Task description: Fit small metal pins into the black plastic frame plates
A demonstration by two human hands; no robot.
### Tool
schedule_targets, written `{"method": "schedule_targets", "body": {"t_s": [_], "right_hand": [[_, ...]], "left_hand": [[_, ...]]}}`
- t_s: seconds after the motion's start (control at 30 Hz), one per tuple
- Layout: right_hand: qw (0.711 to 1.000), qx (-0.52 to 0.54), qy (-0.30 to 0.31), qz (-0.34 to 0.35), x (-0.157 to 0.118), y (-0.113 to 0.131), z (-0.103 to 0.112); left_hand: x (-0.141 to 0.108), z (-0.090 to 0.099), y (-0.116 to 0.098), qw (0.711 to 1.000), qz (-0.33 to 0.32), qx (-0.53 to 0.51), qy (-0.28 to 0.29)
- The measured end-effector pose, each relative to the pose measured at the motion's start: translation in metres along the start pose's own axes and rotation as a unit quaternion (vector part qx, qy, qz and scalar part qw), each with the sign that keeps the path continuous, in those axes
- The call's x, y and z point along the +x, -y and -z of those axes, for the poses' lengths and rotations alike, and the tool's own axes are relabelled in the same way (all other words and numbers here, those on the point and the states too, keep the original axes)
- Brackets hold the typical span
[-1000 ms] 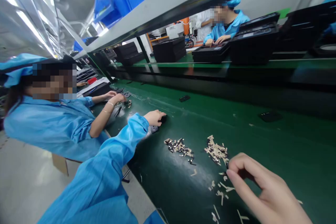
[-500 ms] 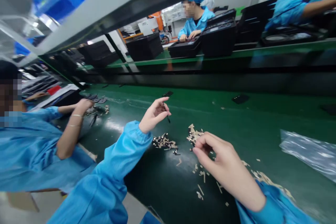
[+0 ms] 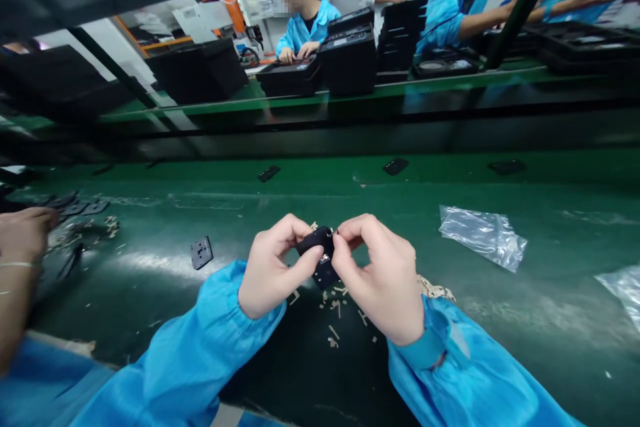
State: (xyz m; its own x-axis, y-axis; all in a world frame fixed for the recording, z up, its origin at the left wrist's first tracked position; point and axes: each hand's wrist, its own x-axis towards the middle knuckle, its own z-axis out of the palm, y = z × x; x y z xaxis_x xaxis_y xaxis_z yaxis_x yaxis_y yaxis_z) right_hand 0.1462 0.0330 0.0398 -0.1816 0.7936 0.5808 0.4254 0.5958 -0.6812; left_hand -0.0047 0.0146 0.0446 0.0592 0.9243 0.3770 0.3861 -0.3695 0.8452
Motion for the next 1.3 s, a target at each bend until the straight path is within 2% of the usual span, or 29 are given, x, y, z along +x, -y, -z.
{"method": "schedule_targets", "body": {"t_s": [0.2, 0.53, 0.77, 0.9, 1.07, 1.3], "right_hand": [[0.996, -0.062, -0.021, 0.065, -0.001, 0.001, -0.002], [0.989, -0.119, -0.021, 0.080, -0.004, 0.000, -0.002], [0.990, -0.115, -0.010, 0.083, -0.003, 0.002, -0.002], [0.996, -0.065, 0.022, 0.062, -0.002, 0.005, 0.002], [0.998, -0.006, 0.064, 0.003, 0.002, 0.006, 0.007], [0.997, 0.017, 0.064, -0.040, 0.004, 0.008, 0.008]], "left_hand": [[-0.004, -0.004, -0.004, 0.997, -0.042, 0.056, -0.025], [-0.006, -0.006, -0.006, 0.984, -0.104, 0.132, -0.052], [-0.008, -0.008, -0.002, 0.961, -0.163, 0.210, -0.071], [-0.007, -0.006, -0.004, 0.961, -0.160, 0.212, -0.070], [-0.005, -0.003, -0.007, 0.972, -0.143, 0.176, -0.056], [-0.005, 0.000, -0.008, 0.977, -0.134, 0.158, -0.049]]}}
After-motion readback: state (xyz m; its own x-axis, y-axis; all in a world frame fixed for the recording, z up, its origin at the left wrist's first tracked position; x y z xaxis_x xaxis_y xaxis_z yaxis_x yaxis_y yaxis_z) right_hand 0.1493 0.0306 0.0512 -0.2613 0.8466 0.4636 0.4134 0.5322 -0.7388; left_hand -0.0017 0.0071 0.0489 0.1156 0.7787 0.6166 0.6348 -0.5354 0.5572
